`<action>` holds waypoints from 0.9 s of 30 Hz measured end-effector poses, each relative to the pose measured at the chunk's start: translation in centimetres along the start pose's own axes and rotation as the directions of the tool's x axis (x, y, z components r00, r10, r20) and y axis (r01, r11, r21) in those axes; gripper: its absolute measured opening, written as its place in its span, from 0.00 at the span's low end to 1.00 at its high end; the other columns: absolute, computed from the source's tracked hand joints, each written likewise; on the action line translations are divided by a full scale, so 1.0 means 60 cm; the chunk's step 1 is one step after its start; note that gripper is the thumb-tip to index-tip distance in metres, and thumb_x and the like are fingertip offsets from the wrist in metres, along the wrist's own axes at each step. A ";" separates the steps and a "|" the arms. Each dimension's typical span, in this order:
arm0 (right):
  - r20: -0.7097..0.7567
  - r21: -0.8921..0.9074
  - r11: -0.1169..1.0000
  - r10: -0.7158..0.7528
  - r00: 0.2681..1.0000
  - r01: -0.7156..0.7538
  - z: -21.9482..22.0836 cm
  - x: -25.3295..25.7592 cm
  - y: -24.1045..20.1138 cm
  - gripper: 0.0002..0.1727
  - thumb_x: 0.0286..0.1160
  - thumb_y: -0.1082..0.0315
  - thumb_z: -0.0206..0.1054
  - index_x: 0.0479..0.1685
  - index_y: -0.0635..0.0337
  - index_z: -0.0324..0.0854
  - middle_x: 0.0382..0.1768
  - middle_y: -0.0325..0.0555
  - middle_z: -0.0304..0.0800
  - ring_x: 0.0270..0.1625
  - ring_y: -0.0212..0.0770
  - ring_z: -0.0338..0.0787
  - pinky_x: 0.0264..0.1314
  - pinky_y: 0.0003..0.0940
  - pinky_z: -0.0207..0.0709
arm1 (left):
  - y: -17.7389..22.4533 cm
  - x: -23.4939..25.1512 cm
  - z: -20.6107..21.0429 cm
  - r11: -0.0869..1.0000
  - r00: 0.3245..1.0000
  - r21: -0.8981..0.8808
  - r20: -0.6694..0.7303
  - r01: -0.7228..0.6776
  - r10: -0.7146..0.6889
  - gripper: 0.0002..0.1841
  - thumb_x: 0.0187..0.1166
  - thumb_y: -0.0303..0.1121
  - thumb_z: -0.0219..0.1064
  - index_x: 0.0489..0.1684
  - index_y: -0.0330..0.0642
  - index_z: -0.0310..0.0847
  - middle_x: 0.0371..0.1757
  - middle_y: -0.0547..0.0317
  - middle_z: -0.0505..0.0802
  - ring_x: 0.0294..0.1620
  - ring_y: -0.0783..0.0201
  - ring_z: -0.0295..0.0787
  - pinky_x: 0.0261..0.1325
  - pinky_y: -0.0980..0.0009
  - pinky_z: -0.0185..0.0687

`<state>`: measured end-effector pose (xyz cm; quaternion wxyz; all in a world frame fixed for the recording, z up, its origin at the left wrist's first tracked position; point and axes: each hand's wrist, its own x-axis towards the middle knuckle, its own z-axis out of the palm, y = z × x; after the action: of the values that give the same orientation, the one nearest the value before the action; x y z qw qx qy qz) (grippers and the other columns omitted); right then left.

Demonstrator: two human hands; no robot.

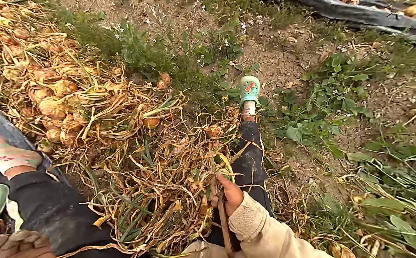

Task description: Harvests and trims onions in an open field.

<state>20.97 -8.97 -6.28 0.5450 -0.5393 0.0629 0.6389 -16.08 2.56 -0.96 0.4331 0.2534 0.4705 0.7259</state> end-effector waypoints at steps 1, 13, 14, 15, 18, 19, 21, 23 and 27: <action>-0.014 0.059 0.998 -0.007 1.000 0.008 -0.003 -0.001 -0.007 0.28 0.97 0.49 0.36 0.34 0.59 0.70 0.13 0.39 0.72 0.12 0.33 0.74 0.16 0.26 0.73 | -0.038 -0.028 0.044 0.979 0.969 0.196 0.247 -0.060 0.010 0.17 0.93 0.41 0.40 0.43 0.48 0.75 0.30 0.69 0.94 0.31 0.73 0.92 0.36 0.76 0.88; -0.099 0.231 0.943 -0.224 0.969 0.242 -0.098 -0.030 -0.065 0.29 0.97 0.51 0.31 0.31 0.55 0.70 0.12 0.37 0.72 0.11 0.31 0.74 0.15 0.23 0.73 | -0.261 -0.249 0.251 0.109 -0.013 0.431 0.221 -0.896 -0.975 0.52 0.55 0.29 0.86 0.90 0.56 0.64 0.95 0.34 0.44 0.89 0.23 0.50 0.77 0.30 0.66; -0.105 0.235 0.947 -0.199 0.974 0.219 -0.098 -0.024 -0.066 0.28 0.97 0.51 0.33 0.31 0.56 0.70 0.13 0.37 0.72 0.11 0.31 0.74 0.15 0.23 0.73 | -0.240 -0.238 0.234 0.110 -0.023 0.435 0.201 -0.894 -0.979 0.47 0.58 0.28 0.84 0.87 0.52 0.67 0.94 0.34 0.49 0.87 0.24 0.55 0.77 0.31 0.66; -0.106 0.241 0.949 -0.185 0.977 0.205 -0.094 -0.019 -0.066 0.28 0.97 0.51 0.34 0.31 0.56 0.70 0.13 0.38 0.72 0.11 0.31 0.74 0.15 0.23 0.73 | -0.224 -0.225 0.216 0.107 -0.026 0.427 0.192 -0.898 -0.981 0.43 0.60 0.28 0.82 0.84 0.50 0.71 0.93 0.33 0.54 0.86 0.25 0.59 0.78 0.32 0.66; -0.065 0.226 0.953 -0.193 0.979 0.203 -0.083 -0.010 -0.059 0.27 0.97 0.52 0.34 0.34 0.57 0.71 0.13 0.38 0.73 0.12 0.32 0.74 0.16 0.24 0.74 | -0.182 -0.180 0.168 0.118 -0.011 0.408 0.255 -0.905 -0.967 0.33 0.60 0.23 0.80 0.72 0.43 0.82 0.87 0.30 0.67 0.83 0.25 0.64 0.77 0.32 0.67; -0.048 0.211 0.956 -0.200 0.979 0.205 -0.081 -0.009 -0.057 0.27 0.97 0.52 0.34 0.33 0.57 0.71 0.13 0.38 0.73 0.12 0.32 0.75 0.17 0.24 0.74 | -0.172 -0.159 0.163 0.116 -0.004 0.384 0.280 -0.916 -0.960 0.31 0.58 0.21 0.79 0.68 0.41 0.84 0.83 0.28 0.71 0.81 0.24 0.67 0.75 0.31 0.69; -0.007 0.181 0.964 -0.198 0.980 0.196 -0.085 -0.007 -0.055 0.27 0.97 0.53 0.33 0.34 0.57 0.72 0.14 0.38 0.73 0.13 0.32 0.75 0.18 0.24 0.74 | -0.147 -0.112 0.185 0.037 0.043 0.320 0.239 -0.947 -0.970 0.29 0.60 0.20 0.78 0.67 0.39 0.84 0.81 0.26 0.74 0.82 0.24 0.67 0.74 0.30 0.70; 0.007 0.185 0.967 -0.180 0.984 0.176 -0.090 -0.004 -0.054 0.26 0.97 0.54 0.34 0.36 0.57 0.72 0.15 0.38 0.73 0.14 0.32 0.75 0.18 0.24 0.74 | -0.118 -0.072 0.241 -0.086 0.137 0.243 0.203 -0.966 -0.970 0.27 0.63 0.19 0.77 0.66 0.35 0.84 0.80 0.26 0.74 0.83 0.26 0.66 0.78 0.34 0.68; 0.052 0.258 0.955 -0.162 0.985 0.143 -0.108 0.004 -0.042 0.24 0.96 0.56 0.36 0.36 0.58 0.71 0.15 0.39 0.74 0.14 0.32 0.78 0.19 0.24 0.77 | -0.072 0.013 0.338 -0.170 0.144 -0.016 0.457 -0.985 -0.878 0.20 0.60 0.15 0.79 0.53 0.32 0.89 0.69 0.29 0.85 0.75 0.27 0.77 0.65 0.35 0.79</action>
<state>26.92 -12.16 -7.84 0.6591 -0.4448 0.0825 0.6008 0.97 13.42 3.83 0.0360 0.9007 0.2887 -0.3226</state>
